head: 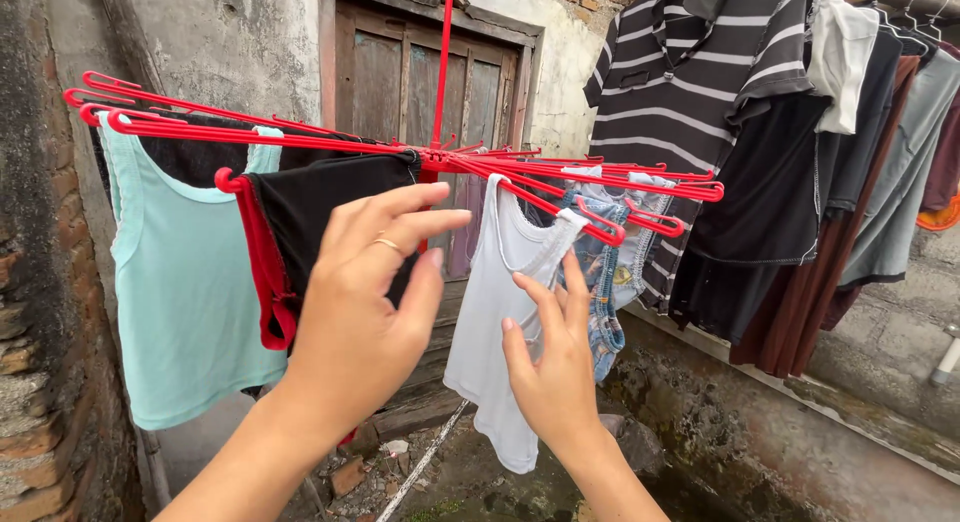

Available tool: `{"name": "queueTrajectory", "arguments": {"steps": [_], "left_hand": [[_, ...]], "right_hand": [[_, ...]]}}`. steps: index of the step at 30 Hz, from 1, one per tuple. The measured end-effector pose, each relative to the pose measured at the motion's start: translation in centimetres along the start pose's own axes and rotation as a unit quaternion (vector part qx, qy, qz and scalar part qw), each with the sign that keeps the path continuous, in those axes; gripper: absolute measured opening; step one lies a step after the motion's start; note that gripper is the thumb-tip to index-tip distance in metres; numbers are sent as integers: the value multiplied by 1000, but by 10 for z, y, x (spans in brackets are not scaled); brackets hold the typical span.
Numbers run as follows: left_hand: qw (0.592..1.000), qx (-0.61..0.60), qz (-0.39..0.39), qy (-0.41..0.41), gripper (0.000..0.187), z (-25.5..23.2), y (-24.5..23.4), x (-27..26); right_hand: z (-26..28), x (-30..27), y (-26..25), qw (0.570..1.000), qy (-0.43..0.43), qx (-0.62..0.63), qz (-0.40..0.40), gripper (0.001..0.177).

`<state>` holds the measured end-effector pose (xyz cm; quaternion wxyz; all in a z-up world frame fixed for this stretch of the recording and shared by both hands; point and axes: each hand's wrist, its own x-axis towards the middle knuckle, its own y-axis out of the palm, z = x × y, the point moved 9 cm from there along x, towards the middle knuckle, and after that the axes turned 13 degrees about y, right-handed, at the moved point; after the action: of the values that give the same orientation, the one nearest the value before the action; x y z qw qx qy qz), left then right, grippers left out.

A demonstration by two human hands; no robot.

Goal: Hand washing clothes in a plastic basin and hanging them onto a drying rack.

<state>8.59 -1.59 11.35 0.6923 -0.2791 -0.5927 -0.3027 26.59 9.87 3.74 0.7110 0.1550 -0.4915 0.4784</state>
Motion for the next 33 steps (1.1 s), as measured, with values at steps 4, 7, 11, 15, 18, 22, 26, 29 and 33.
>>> {"name": "queueTrajectory", "arguments": {"steps": [4, 7, 11, 15, 18, 22, 26, 29, 33], "left_hand": [[997, -10, 60, 47, 35, -11, 33, 4], [990, 19, 106, 95, 40, -23, 55, 6], [971, 85, 137, 178, 53, -39, 74, 4], [970, 91, 150, 166, 60, -37, 67, 3], [978, 81, 127, 143, 60, -36, 51, 2], [988, 53, 76, 121, 47, -35, 36, -2], [986, -129, 101, -23, 40, 1, 75, -15], [980, -154, 64, -110, 36, 46, 111, -23], [851, -272, 64, -445, 41, 119, 158, -56]], "right_hand": [[18, -5, 5, 999, -44, 10, 2, 48], [34, -5, 13, 998, -46, 23, 30, 58], [63, -9, 21, 991, -119, 37, 44, 76], [74, -15, 10, 990, -114, 71, 38, 78], [55, -20, -2, 993, -80, 88, 1, 51], [21, -12, -36, 990, -25, 77, -119, 17], [-24, 25, -47, 983, 80, 115, -116, 24], [-36, 49, -23, 982, 108, 152, -37, 37], [-26, 58, 1, 982, 104, 151, 39, 49]]}}
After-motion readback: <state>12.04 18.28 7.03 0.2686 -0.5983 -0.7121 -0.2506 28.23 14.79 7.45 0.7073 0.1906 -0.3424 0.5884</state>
